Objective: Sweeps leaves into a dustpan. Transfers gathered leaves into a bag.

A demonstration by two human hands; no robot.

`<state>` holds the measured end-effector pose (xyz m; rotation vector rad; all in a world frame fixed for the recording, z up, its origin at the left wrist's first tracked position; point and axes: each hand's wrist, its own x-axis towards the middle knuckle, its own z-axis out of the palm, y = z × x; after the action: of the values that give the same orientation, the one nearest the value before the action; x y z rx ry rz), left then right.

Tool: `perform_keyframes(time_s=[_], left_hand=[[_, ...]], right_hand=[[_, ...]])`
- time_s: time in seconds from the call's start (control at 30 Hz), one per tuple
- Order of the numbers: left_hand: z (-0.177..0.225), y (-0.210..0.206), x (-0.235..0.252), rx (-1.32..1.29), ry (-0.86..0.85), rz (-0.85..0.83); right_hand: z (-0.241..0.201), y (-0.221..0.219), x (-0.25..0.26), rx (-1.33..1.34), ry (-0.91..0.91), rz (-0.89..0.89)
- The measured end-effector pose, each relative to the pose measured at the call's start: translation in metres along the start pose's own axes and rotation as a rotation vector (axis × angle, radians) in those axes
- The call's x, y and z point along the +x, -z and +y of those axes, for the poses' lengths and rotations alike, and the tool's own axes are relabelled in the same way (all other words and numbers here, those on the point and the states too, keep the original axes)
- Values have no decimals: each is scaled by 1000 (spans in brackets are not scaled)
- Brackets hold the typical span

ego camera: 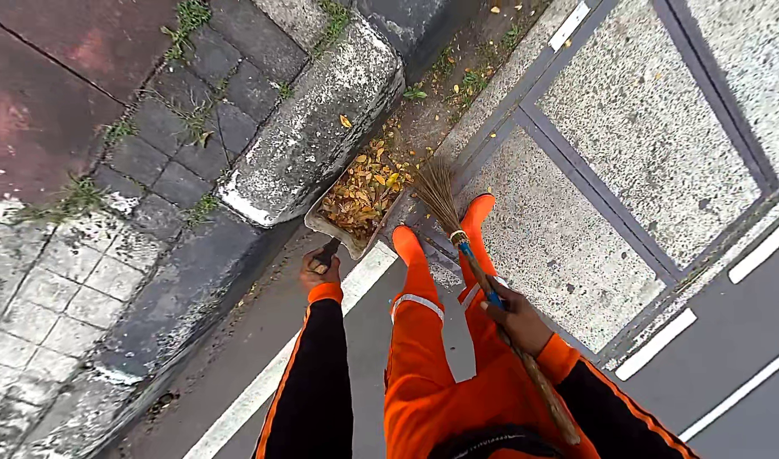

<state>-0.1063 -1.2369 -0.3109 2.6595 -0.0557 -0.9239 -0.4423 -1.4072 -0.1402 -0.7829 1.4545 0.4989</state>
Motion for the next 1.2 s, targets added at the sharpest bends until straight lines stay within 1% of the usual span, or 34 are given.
perform_keyframes(time_s=[0.07,0.13,0.2,0.27,0.3,0.33,0.37,0.43,0.47,0.5,0.57,0.67,0.7,0.73,0.77,0.8,0.87,0.93,0.97,1.0,1.07,1.13,1.2], left_hand=[[-3,12,-5,0,39,12],[-4,20,-12,2,55,26],[-6,23,-18,10,60,36],[-8,20,-21,43,78,32],[-6,17,-20,44,91,32],[-7,14,-18,34,106,39],[-9,12,-14,23,113,50],[-12,11,-5,-12,82,77],[-18,12,-6,-14,72,76],[-25,15,-8,-13,63,71],[-29,23,2,-27,50,82],[-39,42,-2,-28,80,64],[-43,45,-2,-26,83,62],[-48,45,-4,-22,82,59],[-53,43,-5,-12,80,50],[-55,41,-2,-5,77,44],[-59,35,3,-16,59,65],[-59,39,9,-8,52,68],[-59,44,12,1,51,59],[-62,50,15,2,50,47],[-74,62,22,-7,29,41],[-87,69,27,-11,9,35],[-99,73,27,-7,-17,25]], right_hand=[[2,18,-33,-57,51,55],[-9,45,-46,-198,108,180],[-43,66,-22,-429,103,297],[-87,68,33,-695,27,309],[-104,60,62,-810,6,271],[-114,46,84,-923,23,207],[-119,27,96,-1022,66,123],[-121,-13,91,-1177,118,-78],[-110,-23,77,-1204,124,-161],[-96,-24,59,-1209,126,-211],[-84,-4,23,-1173,141,-198],[-68,41,-34,-1059,156,-24],[-68,46,-37,-1041,162,57],[-71,43,-32,-1034,140,125],[-75,32,-17,-1045,97,162],[-82,13,6,-1072,51,158],[-85,-35,48,-1148,-2,25],[-68,-79,54,-1191,17,-148],[-58,-90,43,-1179,44,-208],[-48,-89,24,-1141,66,-240],[-32,-62,-22,-1022,83,-216],[-16,-25,-62,-900,88,-90],[1,-10,-70,-789,42,67]])
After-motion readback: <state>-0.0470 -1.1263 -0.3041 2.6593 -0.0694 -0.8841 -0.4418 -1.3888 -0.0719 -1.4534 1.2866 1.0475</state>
